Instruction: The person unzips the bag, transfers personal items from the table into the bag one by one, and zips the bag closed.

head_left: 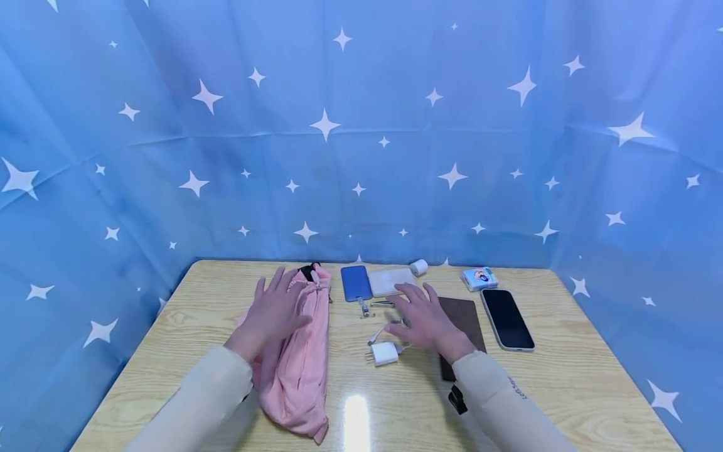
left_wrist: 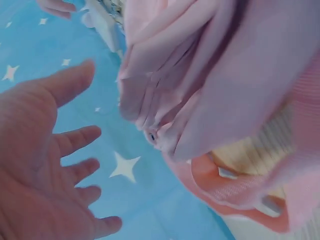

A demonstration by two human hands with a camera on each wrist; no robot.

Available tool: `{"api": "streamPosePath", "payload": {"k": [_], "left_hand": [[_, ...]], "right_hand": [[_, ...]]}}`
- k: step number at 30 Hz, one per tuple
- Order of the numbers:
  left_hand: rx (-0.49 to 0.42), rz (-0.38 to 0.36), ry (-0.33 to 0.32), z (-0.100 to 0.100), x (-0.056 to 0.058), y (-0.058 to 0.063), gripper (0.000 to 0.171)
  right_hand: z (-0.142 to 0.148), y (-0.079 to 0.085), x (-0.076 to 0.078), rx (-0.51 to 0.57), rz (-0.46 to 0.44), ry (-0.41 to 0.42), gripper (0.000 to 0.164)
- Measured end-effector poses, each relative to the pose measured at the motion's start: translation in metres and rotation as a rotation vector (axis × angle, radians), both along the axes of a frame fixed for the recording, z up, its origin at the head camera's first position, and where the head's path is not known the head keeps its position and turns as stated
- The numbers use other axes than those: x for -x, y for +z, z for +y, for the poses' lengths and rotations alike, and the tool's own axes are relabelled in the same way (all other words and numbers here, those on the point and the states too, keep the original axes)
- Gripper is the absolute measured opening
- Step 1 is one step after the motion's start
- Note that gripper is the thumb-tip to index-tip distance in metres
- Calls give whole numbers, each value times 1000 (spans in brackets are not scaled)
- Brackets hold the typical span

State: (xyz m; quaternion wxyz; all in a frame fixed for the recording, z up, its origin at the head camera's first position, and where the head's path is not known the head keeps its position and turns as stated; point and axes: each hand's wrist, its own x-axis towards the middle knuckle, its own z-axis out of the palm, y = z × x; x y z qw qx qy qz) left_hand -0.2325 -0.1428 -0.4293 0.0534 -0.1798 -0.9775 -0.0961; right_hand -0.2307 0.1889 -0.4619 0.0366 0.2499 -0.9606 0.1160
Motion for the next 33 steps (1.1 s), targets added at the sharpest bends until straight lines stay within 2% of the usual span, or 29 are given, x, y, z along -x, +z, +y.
{"api": "streamPosePath", "payload": {"k": [4,7,11,16,21,24,29,33], "left_hand": [[40,-2,38,13,23,-3,48],[91,-18,60,20,36,-9,48],[177,-8,51,27,47,-17,55],[303,4,33,33,55,-22,55],[397,-18,59,37,61,-24,57],[433,-35,65,38,63,-24,51],[425,-54,61,35,64,-27,34],[405,-6,55,31,65,-32,25]], "right_hand": [[-2,-1,0,-10,1,1,58],[-3,-3,0,-20,2,-2,58],[-3,-4,0,-26,9,-10,58],[-4,-5,0,-20,-2,-5,58],[-5,-4,-2,-9,-10,5,58],[-6,-4,-2,-11,-2,13,57],[-8,-3,-4,-16,11,23,57],[-8,-2,-6,-6,0,20,56]]}}
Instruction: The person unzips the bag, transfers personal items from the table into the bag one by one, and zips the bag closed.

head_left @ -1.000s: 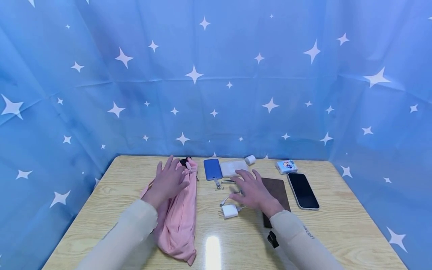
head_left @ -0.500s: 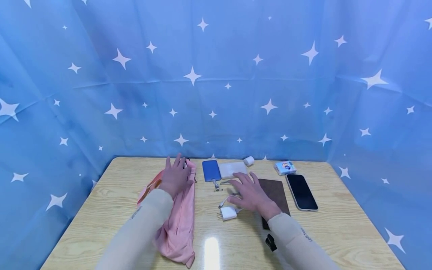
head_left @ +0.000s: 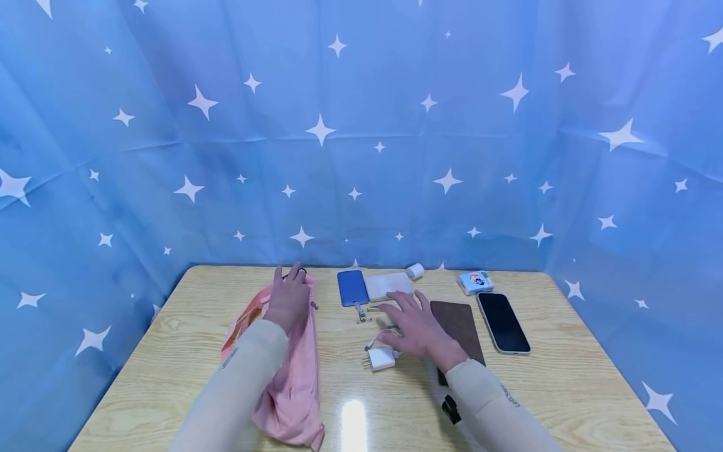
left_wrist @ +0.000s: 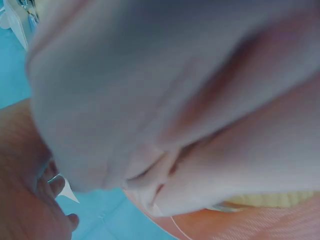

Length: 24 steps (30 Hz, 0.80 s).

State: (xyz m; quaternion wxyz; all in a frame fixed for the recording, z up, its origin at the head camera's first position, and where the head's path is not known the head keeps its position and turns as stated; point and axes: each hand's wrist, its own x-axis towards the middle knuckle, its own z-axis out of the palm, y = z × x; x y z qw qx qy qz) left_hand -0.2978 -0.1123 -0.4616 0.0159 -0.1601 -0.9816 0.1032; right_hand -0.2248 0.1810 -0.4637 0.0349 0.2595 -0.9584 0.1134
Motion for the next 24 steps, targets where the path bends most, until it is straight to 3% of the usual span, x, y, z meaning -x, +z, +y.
{"api": "streamPosePath", "payload": {"k": [8,19,24], "left_hand": [[-100,108,2,-8,-5,4,15],[-438,125,23,-5,-16,39,21],[-501,148,10,3,-20,50,20]], "right_hand": [[-2,-3,0,13,8,-1,56],[-20,10,3,-9,19,-10,54],[-34,16,8,-31,57,-12,52]]}}
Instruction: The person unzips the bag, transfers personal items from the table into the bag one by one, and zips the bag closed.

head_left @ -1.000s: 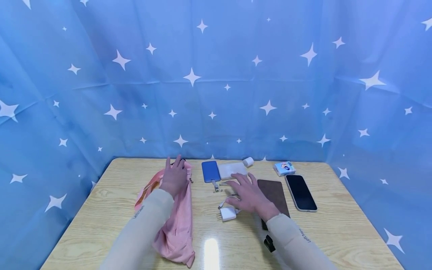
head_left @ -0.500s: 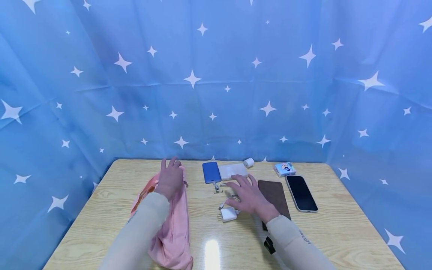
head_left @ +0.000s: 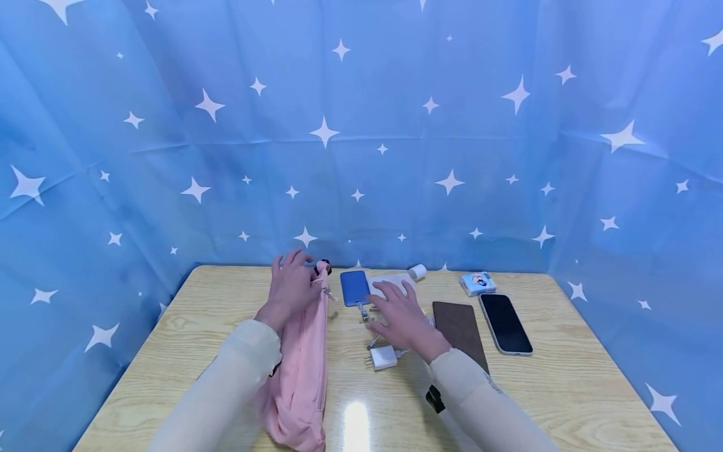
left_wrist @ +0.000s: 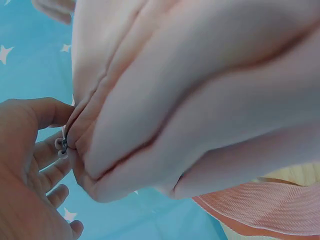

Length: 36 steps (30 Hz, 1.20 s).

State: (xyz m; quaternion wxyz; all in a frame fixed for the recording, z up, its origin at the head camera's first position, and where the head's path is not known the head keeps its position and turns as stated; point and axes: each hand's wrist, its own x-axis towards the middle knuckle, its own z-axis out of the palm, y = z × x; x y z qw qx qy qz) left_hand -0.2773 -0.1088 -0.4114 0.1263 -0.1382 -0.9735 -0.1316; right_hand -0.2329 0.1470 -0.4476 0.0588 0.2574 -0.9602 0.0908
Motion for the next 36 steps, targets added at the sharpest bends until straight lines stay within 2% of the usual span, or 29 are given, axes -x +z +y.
{"api": "streamPosePath", "payload": {"k": [10,15,24,31,36], "left_hand": [[-29,11,23,13,-6,5,20],[-24,1,21,18,-9,6,20],[-68,-6,2,22,-8,5,18],[-115,4,-14,22,-9,4,19],[-115,14,-29,22,-9,4,19]], "right_hand": [[-36,7,11,53,209,-37,35],[-48,5,16,46,276,-72,31],[-57,-1,24,77,407,-44,23],[-62,-3,26,98,440,-36,17],[-64,-4,28,107,460,-32,16]]}}
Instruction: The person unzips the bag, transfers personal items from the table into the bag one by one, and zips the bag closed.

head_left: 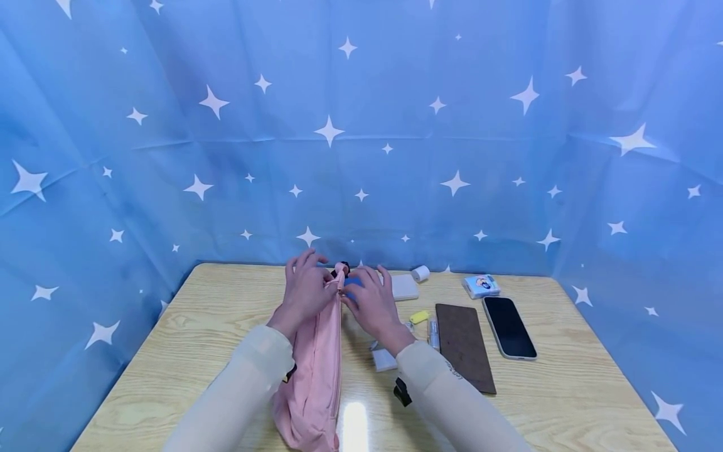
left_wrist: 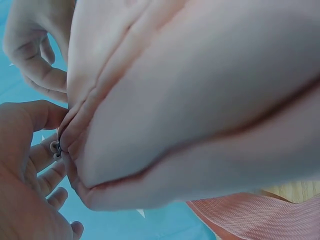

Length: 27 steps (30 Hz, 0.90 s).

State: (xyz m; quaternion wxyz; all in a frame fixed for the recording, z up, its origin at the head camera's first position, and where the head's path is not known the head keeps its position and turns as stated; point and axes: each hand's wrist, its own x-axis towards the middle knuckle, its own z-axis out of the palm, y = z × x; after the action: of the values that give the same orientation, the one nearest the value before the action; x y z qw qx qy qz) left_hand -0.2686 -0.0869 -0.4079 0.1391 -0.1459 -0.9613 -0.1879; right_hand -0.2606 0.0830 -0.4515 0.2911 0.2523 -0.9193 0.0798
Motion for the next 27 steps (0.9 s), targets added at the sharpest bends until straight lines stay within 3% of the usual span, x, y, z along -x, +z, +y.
{"api": "streamPosePath", "payload": {"k": [8,17,27], "left_hand": [[-6,8,-7,0,0,0,18],[-18,0,-5,-1,-1,0,19],[-36,3,21,-7,1,-6,18]], "right_hand": [[1,-3,0,18,0,-14,13],[1,0,0,136,-36,0,8],[-1,2,-3,88,-27,27,7]]}}
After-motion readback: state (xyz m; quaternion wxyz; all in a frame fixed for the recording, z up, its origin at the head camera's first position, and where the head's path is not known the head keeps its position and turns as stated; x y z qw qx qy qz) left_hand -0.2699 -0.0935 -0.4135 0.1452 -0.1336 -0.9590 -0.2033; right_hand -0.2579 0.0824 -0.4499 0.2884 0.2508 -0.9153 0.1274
